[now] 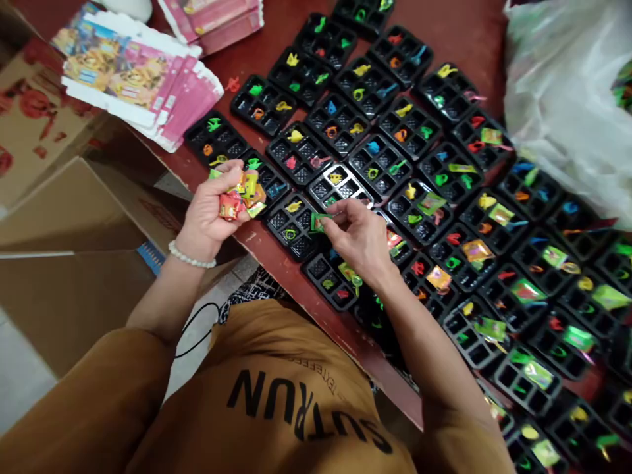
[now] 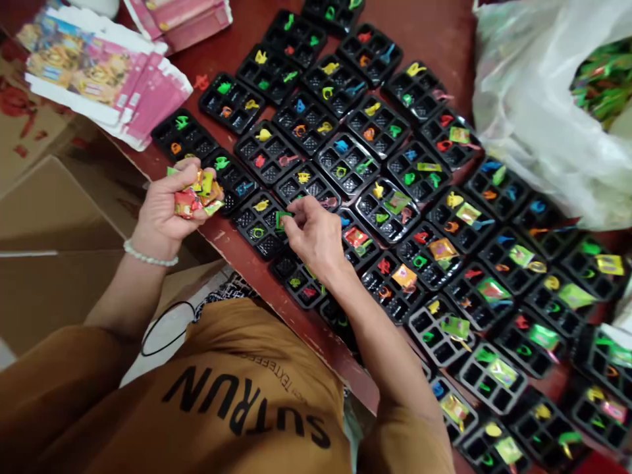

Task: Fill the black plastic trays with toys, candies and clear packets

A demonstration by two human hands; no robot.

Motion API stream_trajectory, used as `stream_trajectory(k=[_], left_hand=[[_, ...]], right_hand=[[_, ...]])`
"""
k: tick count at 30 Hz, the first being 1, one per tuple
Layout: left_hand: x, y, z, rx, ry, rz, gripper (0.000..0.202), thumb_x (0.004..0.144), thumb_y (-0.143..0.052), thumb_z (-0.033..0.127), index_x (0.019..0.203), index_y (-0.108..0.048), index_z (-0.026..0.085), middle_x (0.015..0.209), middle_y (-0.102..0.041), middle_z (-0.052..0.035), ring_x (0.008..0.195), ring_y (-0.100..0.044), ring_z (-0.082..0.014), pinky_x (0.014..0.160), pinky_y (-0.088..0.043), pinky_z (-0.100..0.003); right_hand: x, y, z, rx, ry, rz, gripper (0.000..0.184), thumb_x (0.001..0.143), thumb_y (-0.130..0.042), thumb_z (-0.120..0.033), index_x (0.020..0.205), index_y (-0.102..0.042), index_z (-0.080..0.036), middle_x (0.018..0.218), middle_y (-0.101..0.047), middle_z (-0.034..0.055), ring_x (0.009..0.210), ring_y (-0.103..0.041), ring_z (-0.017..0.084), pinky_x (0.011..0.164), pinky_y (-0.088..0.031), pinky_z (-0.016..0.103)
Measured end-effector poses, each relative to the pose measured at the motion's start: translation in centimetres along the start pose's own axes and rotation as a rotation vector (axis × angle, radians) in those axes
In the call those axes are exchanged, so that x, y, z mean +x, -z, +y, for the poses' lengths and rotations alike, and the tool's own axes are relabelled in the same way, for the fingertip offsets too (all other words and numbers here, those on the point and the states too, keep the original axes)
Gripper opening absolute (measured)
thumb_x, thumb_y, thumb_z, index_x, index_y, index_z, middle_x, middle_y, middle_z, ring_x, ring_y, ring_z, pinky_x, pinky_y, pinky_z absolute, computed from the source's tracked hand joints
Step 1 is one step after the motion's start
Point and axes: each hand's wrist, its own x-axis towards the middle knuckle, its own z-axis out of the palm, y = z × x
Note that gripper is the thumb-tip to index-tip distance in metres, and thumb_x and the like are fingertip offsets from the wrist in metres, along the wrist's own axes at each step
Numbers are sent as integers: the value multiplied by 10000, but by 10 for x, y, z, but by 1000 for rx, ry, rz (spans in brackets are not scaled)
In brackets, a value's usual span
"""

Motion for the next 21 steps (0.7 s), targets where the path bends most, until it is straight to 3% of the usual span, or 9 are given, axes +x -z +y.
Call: stream_trajectory(k=[5, 8, 11, 15, 18, 21], left_hand=[[10, 6, -12, -57, 27, -65, 136, 873, -712, 175, 933, -597, 216, 819, -725, -4, 563, -709, -182, 287, -347, -168], [15, 7, -16, -104, 45, -104, 163, 849, -729, 161, 951, -611, 209, 859, -730, -11, 587, -714, -180, 305, -389, -173], [17, 5, -18, -158, 75, -117, 150, 863, -714, 142, 966, -620, 196, 862, -731, -17, 607, -718, -170, 338, -434, -170], [17, -2, -16, -260, 238, -131, 69, 913, -652, 117, 942, -624, 172, 806, -715, -35, 527, -673, -140, 320, -400, -153], [18, -4, -13, -294, 338, -173, 83, 935, -603, 88, 943, -629, 166, 815, -720, -52, 530, -682, -153, 308, -397, -160], [17, -4, -12, -297, 318, -200, 103, 932, -597, 68, 925, -630, 165, 825, -722, -57, 559, -697, -162, 333, -437, -175]], right_hand=[[16, -19, -6, -329, 25, -27, 195, 880, -648, -291, 1026, -681, -166, 680, -696, 16, 605, -618, 169, 640, -406, 306], [18, -20, -14, -434, 116, 42, 241, 923, -637, -375, 1035, -684, -166, 666, -667, 20, 600, -610, 180, 595, -381, 302], [18, -20, -32, -329, 376, 84, 229, 974, -606, -376, 1048, -687, -174, 781, -671, 40, 644, -611, 155, 597, -433, 286], [20, -23, -51, -288, 772, -6, 169, 965, -627, -221, 1117, -686, -175, 1012, -672, 103, 862, -659, 196, 691, -536, 298], [28, -27, -50, -362, 935, 59, 195, 923, -662, -113, 1106, -688, -175, 1032, -687, 107, 885, -651, 219, 704, -550, 321], [30, -28, -46, -338, 1019, 108, 276, 885, -699, -60, 1128, -678, -191, 1050, -714, 93, 833, -643, 199, 701, -539, 324]])
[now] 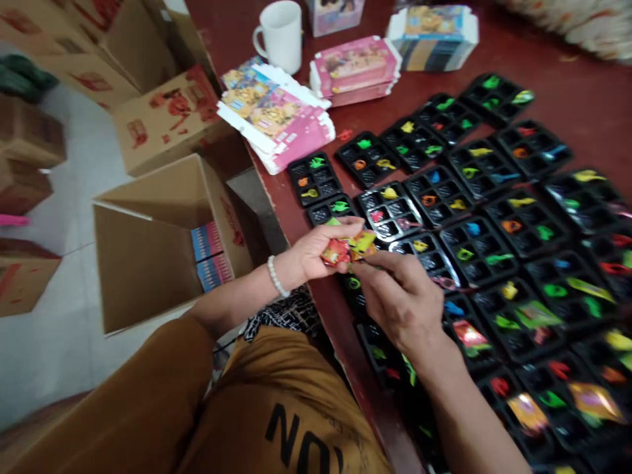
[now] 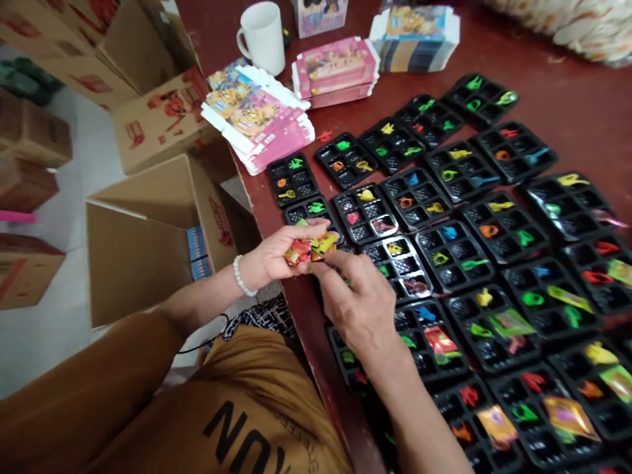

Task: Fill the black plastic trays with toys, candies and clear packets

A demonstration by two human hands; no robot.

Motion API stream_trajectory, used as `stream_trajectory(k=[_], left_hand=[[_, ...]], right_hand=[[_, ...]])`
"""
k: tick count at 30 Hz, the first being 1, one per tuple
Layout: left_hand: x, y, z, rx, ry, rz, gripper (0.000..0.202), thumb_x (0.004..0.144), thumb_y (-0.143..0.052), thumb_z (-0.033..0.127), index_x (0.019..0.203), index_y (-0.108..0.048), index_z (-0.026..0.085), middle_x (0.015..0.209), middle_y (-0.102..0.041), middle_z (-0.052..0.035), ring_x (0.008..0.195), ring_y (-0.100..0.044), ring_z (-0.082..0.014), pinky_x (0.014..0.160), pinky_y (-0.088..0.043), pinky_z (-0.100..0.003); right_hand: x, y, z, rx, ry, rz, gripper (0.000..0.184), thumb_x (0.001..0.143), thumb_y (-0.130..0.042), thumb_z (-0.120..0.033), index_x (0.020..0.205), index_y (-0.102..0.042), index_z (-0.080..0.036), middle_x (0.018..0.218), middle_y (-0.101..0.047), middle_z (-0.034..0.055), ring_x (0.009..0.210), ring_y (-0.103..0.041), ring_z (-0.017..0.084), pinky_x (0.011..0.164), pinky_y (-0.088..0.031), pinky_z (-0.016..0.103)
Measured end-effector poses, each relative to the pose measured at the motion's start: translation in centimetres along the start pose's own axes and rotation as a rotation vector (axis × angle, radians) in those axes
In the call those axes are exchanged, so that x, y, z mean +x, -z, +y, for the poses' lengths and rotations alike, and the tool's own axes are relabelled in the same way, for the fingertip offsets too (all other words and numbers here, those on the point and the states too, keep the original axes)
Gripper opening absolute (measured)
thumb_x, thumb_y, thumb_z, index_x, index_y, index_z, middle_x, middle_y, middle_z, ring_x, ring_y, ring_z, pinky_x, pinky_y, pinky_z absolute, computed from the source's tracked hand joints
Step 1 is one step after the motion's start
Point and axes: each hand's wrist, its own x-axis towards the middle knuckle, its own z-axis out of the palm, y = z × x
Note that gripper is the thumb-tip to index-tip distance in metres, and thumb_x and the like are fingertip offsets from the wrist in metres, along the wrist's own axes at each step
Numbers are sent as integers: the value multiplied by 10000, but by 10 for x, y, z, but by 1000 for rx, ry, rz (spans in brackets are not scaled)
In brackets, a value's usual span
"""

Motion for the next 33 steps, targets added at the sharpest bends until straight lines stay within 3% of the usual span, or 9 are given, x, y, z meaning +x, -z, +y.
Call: stream_trajectory(k=[3, 7, 11, 13, 17, 22, 25, 28, 33], left_hand=[[-2, 0, -4, 27, -71, -4, 100, 910, -640, 72, 926, -629, 170, 823, -719, -47, 595, -710, -161, 395, -491, -180], [6, -2, -6, 70, -53, 40, 158, 872, -691, 88, 964, -614, 192, 845, -720, -32, 615, -731, -199, 305, -374, -150], [12, -9, -8, 88, -33, 31, 172, 864, -693, 79, 949, -598, 194, 860, -725, -24, 629, -740, -211, 300, -381, -160], [13, -11, -9, 127, -51, 20, 181, 850, -716, 89, 945, -605, 196, 859, -725, -16, 615, -734, -203, 301, -394, -165], [14, -10, -13, 220, -108, 1, 194, 831, -763, 135, 956, -628, 196, 888, -744, -26, 592, -722, -190, 301, -427, -177], [17, -12, -20, 286, -115, -34, 261, 798, -830, 229, 981, -645, 219, 898, -744, -23, 600, -728, -203, 291, -442, -198], [17, -16, -26, 311, -96, -51, 284, 796, -844, 286, 995, -653, 218, 899, -740, -28, 597, -725, -203, 285, -437, -202], [15, -20, -33, 328, -92, -60, 286, 790, -855, 314, 945, -639, 208, 876, -734, -27, 579, -712, -190, 288, -448, -202], [9, -27, -45, 343, -82, -84, 341, 757, -889, 342, 908, -615, 206, 797, -699, -1, 525, -671, -169, 283, -479, -222]], right_hand=[[-6, 8, -5, 42, 4, 25, 281, 889, -692, -52, 1117, -668, -213, 1053, -739, 72, 805, -648, 178, 695, -536, 320], [-17, 25, -5, 160, -160, 60, 202, 928, -656, -75, 1065, -661, -224, 1003, -741, 45, 831, -682, 149, 733, -567, 301], [-32, 41, 23, 210, -613, 195, 61, 931, -681, -213, 989, -661, -214, 858, -710, 9, 717, -665, 128, 629, -534, 270], [-41, 45, 45, 205, -857, 245, 132, 908, -685, -298, 997, -659, -204, 790, -690, -5, 622, -619, 120, 556, -484, 260], [-53, 44, 81, 113, -1068, 95, 221, 827, -675, -298, 1018, -669, -188, 658, -649, -38, 545, -573, 126, 583, -462, 284], [-54, 38, 83, -65, -1100, -167, 294, 850, -688, -372, 1072, -695, -180, 699, -678, -7, 614, -593, 163, 642, -450, 319], [-48, 39, 69, -197, -977, -114, 322, 880, -689, -435, 1086, -712, -188, 837, -697, 44, 753, -619, 194, 669, -447, 322], [-34, 43, 48, 14, -851, -10, 310, 961, -609, -471, 1041, -720, -193, 913, -693, 59, 737, -593, 158, 663, -460, 298], [-16, 41, 21, 320, -822, -99, 279, 940, -683, -475, 943, -718, -198, 890, -706, 43, 777, -600, 157, 714, -479, 296]])
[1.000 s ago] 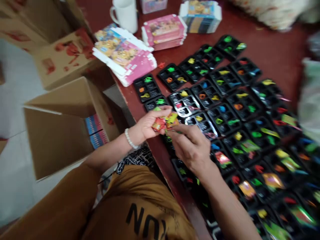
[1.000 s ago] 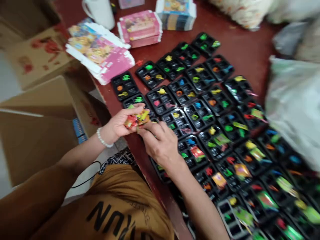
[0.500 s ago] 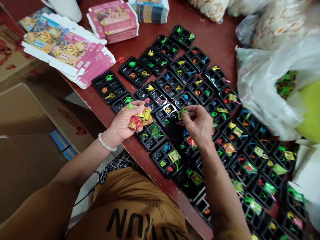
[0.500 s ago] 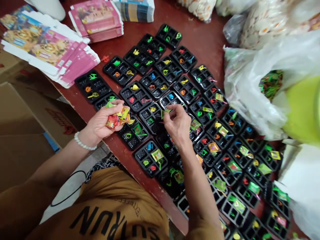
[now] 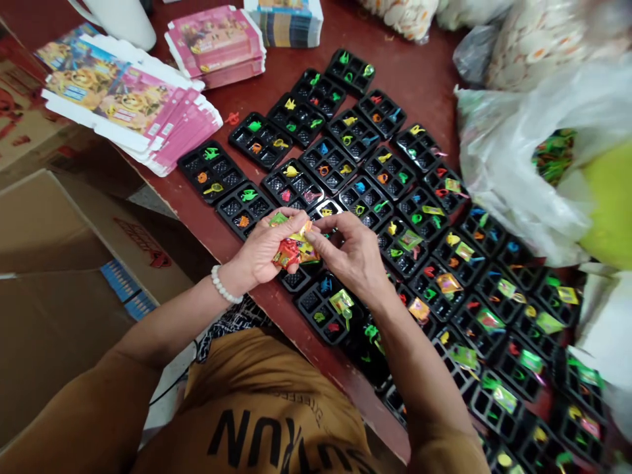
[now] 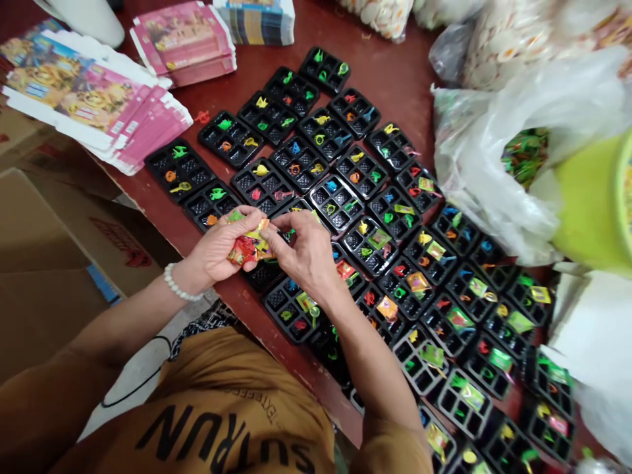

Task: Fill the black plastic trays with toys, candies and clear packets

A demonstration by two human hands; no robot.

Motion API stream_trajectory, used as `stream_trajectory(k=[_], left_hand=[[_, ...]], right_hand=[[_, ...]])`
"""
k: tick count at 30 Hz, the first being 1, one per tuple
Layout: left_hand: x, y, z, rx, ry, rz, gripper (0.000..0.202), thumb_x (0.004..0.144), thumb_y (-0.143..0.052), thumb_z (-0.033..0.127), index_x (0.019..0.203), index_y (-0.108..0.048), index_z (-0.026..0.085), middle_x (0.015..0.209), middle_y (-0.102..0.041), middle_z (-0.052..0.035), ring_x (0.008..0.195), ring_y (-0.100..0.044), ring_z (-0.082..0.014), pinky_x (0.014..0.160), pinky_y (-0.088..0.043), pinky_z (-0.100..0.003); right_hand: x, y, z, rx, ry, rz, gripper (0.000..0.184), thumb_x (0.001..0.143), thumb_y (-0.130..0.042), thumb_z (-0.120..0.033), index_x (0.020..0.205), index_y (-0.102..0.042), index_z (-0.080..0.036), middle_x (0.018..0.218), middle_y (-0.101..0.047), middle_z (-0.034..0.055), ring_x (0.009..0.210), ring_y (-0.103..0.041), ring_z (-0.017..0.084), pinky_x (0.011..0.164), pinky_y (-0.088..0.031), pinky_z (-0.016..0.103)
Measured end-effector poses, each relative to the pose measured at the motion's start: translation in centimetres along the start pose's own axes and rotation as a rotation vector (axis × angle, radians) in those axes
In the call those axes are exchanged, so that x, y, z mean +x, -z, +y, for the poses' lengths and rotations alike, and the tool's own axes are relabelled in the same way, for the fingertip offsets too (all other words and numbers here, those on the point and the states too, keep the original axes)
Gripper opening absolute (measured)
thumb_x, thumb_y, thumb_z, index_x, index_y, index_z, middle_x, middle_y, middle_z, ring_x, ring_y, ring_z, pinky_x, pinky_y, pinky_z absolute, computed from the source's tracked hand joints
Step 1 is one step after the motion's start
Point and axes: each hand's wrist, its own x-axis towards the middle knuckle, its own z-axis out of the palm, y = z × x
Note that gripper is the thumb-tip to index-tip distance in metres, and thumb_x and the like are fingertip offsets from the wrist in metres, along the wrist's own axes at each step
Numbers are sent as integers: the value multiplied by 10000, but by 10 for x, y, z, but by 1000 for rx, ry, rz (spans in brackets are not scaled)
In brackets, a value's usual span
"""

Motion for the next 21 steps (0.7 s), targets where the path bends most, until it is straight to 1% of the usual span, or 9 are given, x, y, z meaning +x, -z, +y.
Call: stream_trajectory(k=[3, 5, 8, 10, 12, 16, 18, 20, 21], left_hand=[[-2, -6, -4, 3, 5, 21, 363, 727, -911, 331, 898, -621, 196, 769, -668, 17, 525, -657, -158, 278, -478, -218], [-2, -11, -7, -5, 5, 26, 367, 713, -918, 316, 893, -623, 191, 779, -656, 21, 545, -662, -156, 280, -479, -214], [3, -17, -9, -4, 0, 7, 343, 723, -904, 300, 891, -626, 189, 796, -653, 17, 558, -667, -154, 294, -493, -213], [8, -22, -10, 12, -6, -16, 313, 739, -885, 273, 907, -634, 189, 794, -656, 11, 563, -671, -157, 307, -504, -215], [14, -25, -10, 37, 0, -45, 295, 741, -868, 234, 937, -652, 185, 810, -669, -2, 584, -686, -166, 320, -513, -214], [27, -29, -9, 81, 34, -61, 310, 740, -855, 204, 991, -675, 180, 854, -699, -26, 597, -709, -180, 320, -511, -210], [32, -30, -7, 88, 60, -45, 325, 743, -855, 201, 1017, -683, 181, 868, -709, -34, 598, -717, -188, 310, -500, -207], [35, -29, -5, 85, 79, -33, 315, 743, -861, 211, 1010, -698, 174, 873, -711, -42, 610, -727, -199, 302, -491, -203], [36, -29, -4, 81, 82, -25, 303, 740, -867, 221, 990, -705, 169, 867, -710, -44, 607, -728, -202, 297, -486, -203]], right_hand=[[-2, -1, 1, -17, 1, 31, 159, 911, -727, -347, 881, -717, -192, 874, -689, 34, 815, -607, 160, 750, -473, 296], [-4, 1, 6, -33, -16, 44, 142, 900, -734, -312, 839, -711, -186, 877, -680, 33, 802, -597, 150, 747, -464, 290], [-7, 7, 11, 2, -104, 14, 219, 916, -719, -388, 849, -695, -181, 858, -681, 30, 747, -572, 132, 696, -443, 273], [-7, 11, 16, 90, -168, -21, 315, 924, -697, -479, 837, -674, -177, 793, -673, 19, 682, -543, 117, 640, -417, 260], [-4, 17, 23, 194, -212, -3, 403, 902, -697, -559, 784, -645, -177, 723, -648, 6, 628, -512, 106, 595, -391, 252], [13, 40, 51, 272, -284, 135, 470, 829, -727, -637, 775, -628, -180, 675, -621, 0, 580, -502, 104, 552, -395, 249], [25, 55, 71, 174, -299, 261, 424, 848, -711, -591, 817, -646, -174, 692, -632, 7, 584, -519, 111, 562, -414, 257], [37, 66, 91, -1, -305, 383, 323, 871, -701, -486, 847, -668, -166, 717, -652, 16, 608, -544, 122, 605, -435, 271], [42, 70, 100, -90, -311, 411, 262, 875, -697, -424, 857, -680, -163, 728, -664, 20, 622, -559, 129, 634, -445, 280]])
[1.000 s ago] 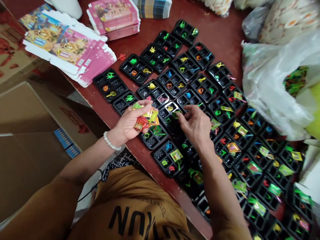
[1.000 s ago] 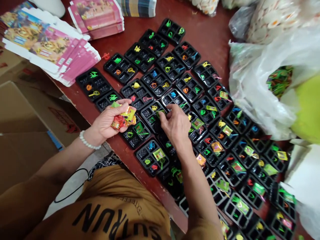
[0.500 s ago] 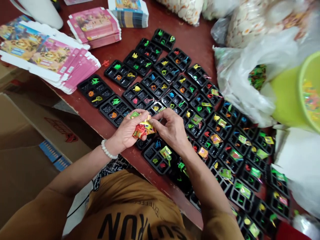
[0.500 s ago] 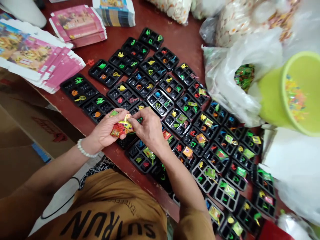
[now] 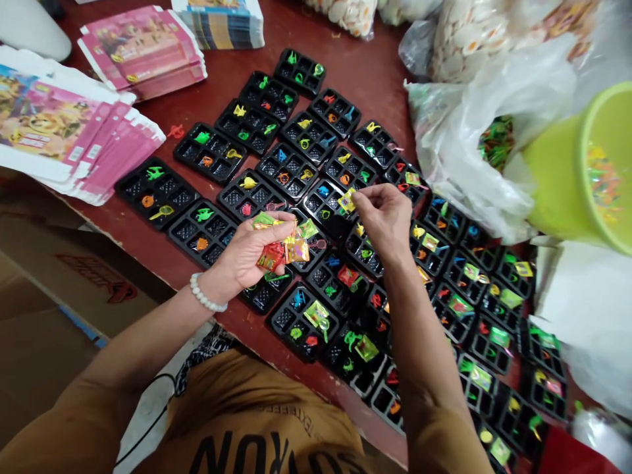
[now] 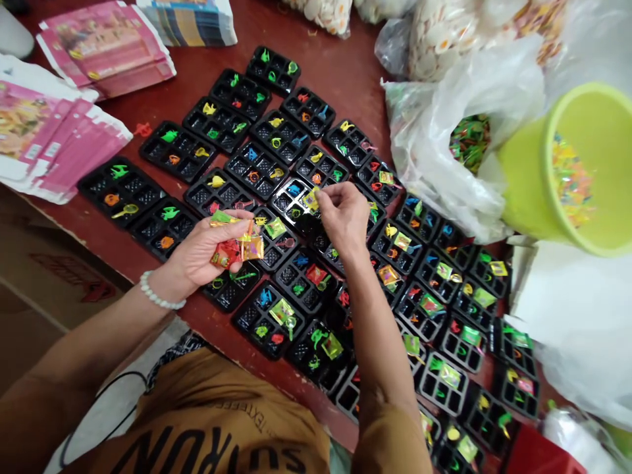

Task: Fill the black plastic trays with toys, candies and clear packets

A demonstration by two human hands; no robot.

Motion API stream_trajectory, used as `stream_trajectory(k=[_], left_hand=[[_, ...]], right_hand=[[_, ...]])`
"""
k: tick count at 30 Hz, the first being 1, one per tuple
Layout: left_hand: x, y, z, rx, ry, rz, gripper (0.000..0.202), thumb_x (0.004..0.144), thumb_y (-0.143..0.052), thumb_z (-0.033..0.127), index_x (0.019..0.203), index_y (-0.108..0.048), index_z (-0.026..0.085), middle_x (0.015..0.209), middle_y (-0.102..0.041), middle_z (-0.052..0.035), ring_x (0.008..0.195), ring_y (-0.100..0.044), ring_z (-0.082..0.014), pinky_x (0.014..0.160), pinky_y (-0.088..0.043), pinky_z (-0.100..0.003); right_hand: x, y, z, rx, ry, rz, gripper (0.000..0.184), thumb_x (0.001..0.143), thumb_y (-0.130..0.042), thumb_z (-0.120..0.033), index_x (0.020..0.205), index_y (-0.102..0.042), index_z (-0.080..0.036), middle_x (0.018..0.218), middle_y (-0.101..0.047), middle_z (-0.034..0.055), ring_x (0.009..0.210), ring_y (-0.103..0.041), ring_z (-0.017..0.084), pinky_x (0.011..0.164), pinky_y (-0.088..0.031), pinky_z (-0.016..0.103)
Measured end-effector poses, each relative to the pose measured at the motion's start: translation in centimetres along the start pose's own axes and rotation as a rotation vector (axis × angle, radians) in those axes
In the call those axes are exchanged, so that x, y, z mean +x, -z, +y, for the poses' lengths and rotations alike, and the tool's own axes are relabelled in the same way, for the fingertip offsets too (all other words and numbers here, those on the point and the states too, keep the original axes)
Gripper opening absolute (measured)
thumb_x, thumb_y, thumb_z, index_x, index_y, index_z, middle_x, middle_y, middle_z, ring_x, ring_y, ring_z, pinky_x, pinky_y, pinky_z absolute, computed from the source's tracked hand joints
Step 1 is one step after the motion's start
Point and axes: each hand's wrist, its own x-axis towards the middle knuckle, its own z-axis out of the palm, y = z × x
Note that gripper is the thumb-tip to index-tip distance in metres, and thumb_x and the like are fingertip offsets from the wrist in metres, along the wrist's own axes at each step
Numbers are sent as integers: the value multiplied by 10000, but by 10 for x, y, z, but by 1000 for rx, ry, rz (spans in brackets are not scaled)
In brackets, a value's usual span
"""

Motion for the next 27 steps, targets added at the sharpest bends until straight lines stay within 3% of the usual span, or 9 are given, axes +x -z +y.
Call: stream_trajectory(k=[4, 7, 9, 10, 13, 15, 21, 25, 27], left_hand=[[2, -2, 0, -3, 12, 13, 283, 731, -894, 273, 910, -704, 166, 801, -700, -38, 544, -708, -196, 267, -459, -204], [0, -4, -2, 5, 29, -14, 295, 736, -902, 312, 877, -683, 174, 775, -692, -19, 540, -711, -203, 249, -449, -209], [-1, -6, -4, 11, 42, -11, 311, 727, -911, 323, 852, -667, 174, 761, -687, -11, 525, -707, -202, 243, -443, -209], [-2, -7, -6, 16, 48, -9, 318, 723, -915, 326, 843, -662, 172, 748, -682, -8, 501, -694, -193, 242, -441, -209], [-2, -8, -11, 10, 72, -34, 336, 713, -924, 337, 846, -664, 171, 686, -659, 10, 428, -639, -161, 247, -448, -213], [-1, -9, -15, -7, 108, -66, 348, 715, -925, 359, 866, -673, 172, 657, -647, 19, 417, -625, -156, 244, -444, -211], [6, -18, -18, -104, 191, -83, 344, 754, -900, 378, 925, -694, 162, 732, -684, -17, 499, -656, -152, 263, -442, -183], [9, -24, -12, -136, 195, -73, 233, 756, -856, 182, 916, -689, 154, 783, -692, -33, 561, -678, -150, 308, -459, -161], [11, -24, -8, -120, 193, -88, 229, 732, -805, 70, 907, -682, 153, 827, -705, -48, 602, -695, -152, 346, -480, -154]], right_hand=[[17, -8, 15, -269, -1, -28, 159, 884, -683, -321, 922, -713, -169, 741, -686, 27, 663, -594, 164, 705, -452, 313], [4, -11, 5, -344, 40, -13, 206, 906, -681, -353, 986, -715, -166, 827, -705, 58, 760, -613, 198, 758, -460, 342], [-16, -9, -11, -213, 101, -18, 224, 959, -617, -374, 966, -707, -169, 878, -704, 66, 813, -615, 192, 780, -471, 339], [-28, -7, -19, -87, 120, -88, 256, 982, -588, -401, 951, -704, -175, 887, -701, 61, 820, -615, 181, 776, -480, 327], [-60, -4, -39, 343, 60, -461, 356, 934, -651, -548, 966, -702, -197, 880, -704, 31, 776, -615, 144, 715, -508, 287], [-73, -7, -45, 527, -34, -570, 410, 839, -753, -590, 957, -698, -200, 887, -709, 22, 759, -617, 132, 711, -525, 282], [-71, -17, -44, 599, -144, -411, 396, 757, -832, -538, 815, -661, -186, 751, -655, -13, 652, -547, 98, 620, -454, 248], [-50, -14, -40, 604, -134, -319, 340, 816, -777, -499, 821, -642, -187, 743, -652, -8, 626, -538, 98, 600, -443, 250], [-26, -10, -30, 566, -69, -199, 297, 843, -746, -465, 865, -642, -189, 808, -685, 11, 665, -576, 112, 644, -477, 267]])
